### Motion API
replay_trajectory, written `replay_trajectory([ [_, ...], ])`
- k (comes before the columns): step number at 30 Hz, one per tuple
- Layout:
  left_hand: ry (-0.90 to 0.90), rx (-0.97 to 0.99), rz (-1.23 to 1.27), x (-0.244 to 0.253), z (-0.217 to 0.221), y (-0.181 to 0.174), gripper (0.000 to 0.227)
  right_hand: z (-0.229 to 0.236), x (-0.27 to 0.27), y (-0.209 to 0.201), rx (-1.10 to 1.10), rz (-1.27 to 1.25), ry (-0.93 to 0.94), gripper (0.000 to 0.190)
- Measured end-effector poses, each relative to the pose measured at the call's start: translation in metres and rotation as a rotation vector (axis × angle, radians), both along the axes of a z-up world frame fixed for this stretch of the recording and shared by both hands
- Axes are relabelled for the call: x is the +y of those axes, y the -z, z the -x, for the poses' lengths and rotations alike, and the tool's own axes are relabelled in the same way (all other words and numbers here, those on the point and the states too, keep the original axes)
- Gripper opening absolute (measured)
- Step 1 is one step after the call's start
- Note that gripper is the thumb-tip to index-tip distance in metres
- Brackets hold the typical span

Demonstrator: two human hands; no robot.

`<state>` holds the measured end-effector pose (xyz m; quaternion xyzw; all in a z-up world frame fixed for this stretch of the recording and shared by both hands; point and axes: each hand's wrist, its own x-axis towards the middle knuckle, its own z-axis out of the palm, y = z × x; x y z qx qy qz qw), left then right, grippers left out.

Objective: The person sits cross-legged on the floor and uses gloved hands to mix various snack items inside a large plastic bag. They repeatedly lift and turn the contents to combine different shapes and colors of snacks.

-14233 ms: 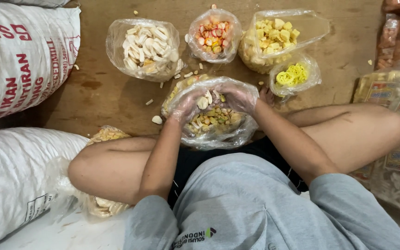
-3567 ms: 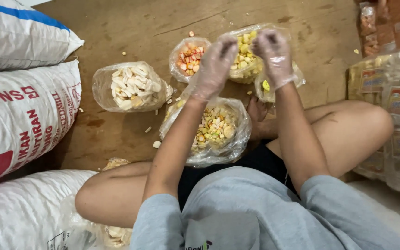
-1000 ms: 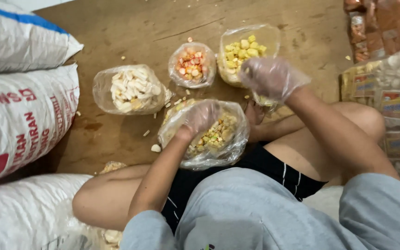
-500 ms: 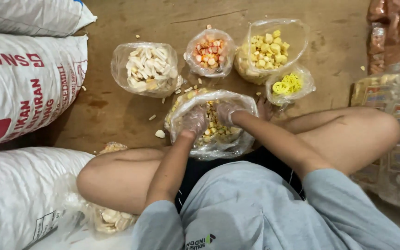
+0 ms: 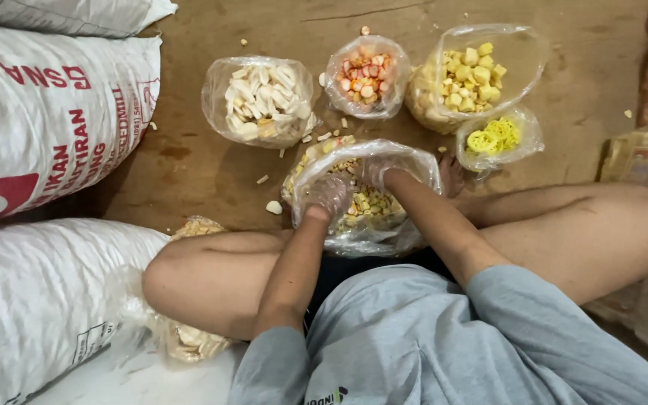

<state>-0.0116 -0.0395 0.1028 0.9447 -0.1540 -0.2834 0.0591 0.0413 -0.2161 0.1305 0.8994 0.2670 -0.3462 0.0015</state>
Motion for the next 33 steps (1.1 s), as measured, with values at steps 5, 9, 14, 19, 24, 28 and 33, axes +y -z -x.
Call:
replay_trajectory([
  [5,-0.057,-0.001,0.058,0.007,-0.003,-0.002,0.038,-0.007,0.009,0.017,-0.022,0.015,0.007,0.034],
  [9,-0.075,0.006,0.083,0.011,-0.001,-0.005,0.035,-0.014,0.004,0.033,-0.025,0.020,0.021,0.033],
  [14,-0.121,-0.013,0.153,0.010,-0.007,-0.010,0.030,-0.010,0.006,0.046,-0.062,0.046,0.039,0.032],
  [19,-0.190,-0.030,0.174,0.006,0.005,0.005,0.030,0.002,0.007,0.059,-0.078,0.069,0.063,0.032],
  [24,-0.309,-0.071,0.121,0.015,-0.008,0.021,0.040,0.015,0.000,0.072,-0.096,0.100,0.091,0.031],
  [28,-0.279,0.012,0.084,-0.001,-0.011,-0.042,0.045,0.043,0.011,0.059,-0.166,0.023,0.145,0.035],
  [33,-0.016,0.000,0.022,-0.004,-0.012,-0.053,0.044,0.076,0.005,0.057,-1.700,0.119,-0.482,0.040],
])
